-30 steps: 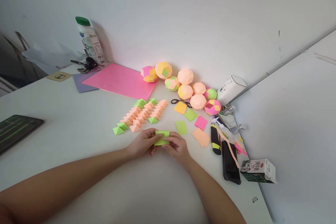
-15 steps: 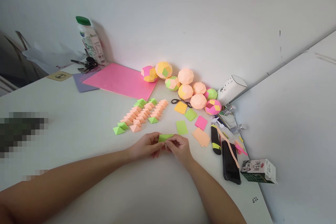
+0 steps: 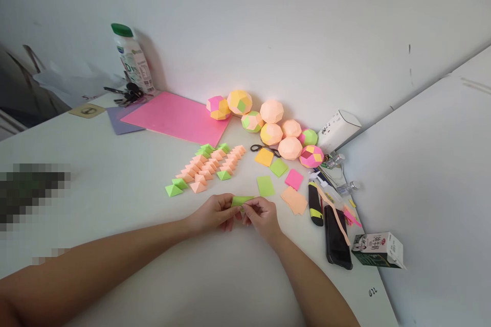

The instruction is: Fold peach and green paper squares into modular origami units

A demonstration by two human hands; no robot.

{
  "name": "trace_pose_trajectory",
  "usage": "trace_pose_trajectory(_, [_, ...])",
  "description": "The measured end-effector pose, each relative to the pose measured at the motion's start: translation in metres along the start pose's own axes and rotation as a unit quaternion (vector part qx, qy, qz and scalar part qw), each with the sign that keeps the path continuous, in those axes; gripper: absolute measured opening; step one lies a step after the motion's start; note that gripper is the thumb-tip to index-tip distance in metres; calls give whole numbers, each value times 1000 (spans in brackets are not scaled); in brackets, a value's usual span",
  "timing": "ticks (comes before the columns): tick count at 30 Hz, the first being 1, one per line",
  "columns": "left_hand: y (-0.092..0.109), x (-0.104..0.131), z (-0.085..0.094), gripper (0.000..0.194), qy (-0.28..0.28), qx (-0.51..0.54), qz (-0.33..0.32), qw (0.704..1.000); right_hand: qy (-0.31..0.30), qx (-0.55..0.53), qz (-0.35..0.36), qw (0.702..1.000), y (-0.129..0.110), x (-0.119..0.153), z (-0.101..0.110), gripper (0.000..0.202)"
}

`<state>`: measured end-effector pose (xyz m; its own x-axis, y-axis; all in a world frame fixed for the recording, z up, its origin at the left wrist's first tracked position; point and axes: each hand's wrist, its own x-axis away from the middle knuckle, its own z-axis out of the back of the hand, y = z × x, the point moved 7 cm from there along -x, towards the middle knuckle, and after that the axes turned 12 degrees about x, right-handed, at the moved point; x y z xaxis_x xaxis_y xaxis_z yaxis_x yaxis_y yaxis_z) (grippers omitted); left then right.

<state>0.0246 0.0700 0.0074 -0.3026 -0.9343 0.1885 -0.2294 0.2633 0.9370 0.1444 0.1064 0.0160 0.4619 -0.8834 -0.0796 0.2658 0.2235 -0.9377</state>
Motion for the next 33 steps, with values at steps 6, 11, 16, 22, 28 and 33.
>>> trace_pose_trajectory(6, [3, 1, -1, 30, 7, -3, 7, 1000, -9, -8, 7, 1000, 1, 0, -1, 11])
trace_pose_trajectory(11, [1, 1, 0, 30, 3, 5, -4, 1000, -11, -16, 4, 1000, 2, 0, -2, 13])
trace_pose_trajectory(16, [0, 0, 1, 29, 3, 41, -29, 999, -4, -78, -26, 997, 5, -2, -2, 31])
trace_pose_trajectory(22, [-1, -2, 3, 29, 10, 65, -35, 997, -93, -14, -15, 995, -8, -4, -11, 21])
trace_pose_trajectory(28, [-2, -2, 2, 29, 0, 59, -39, 998, -106, 0, -7, 994, -10, -5, -11, 25])
trace_pose_trajectory(33, [0, -1, 1, 30, -2, 52, -35, 998, -109, 1, -12, 994, -10, -5, -11, 26])
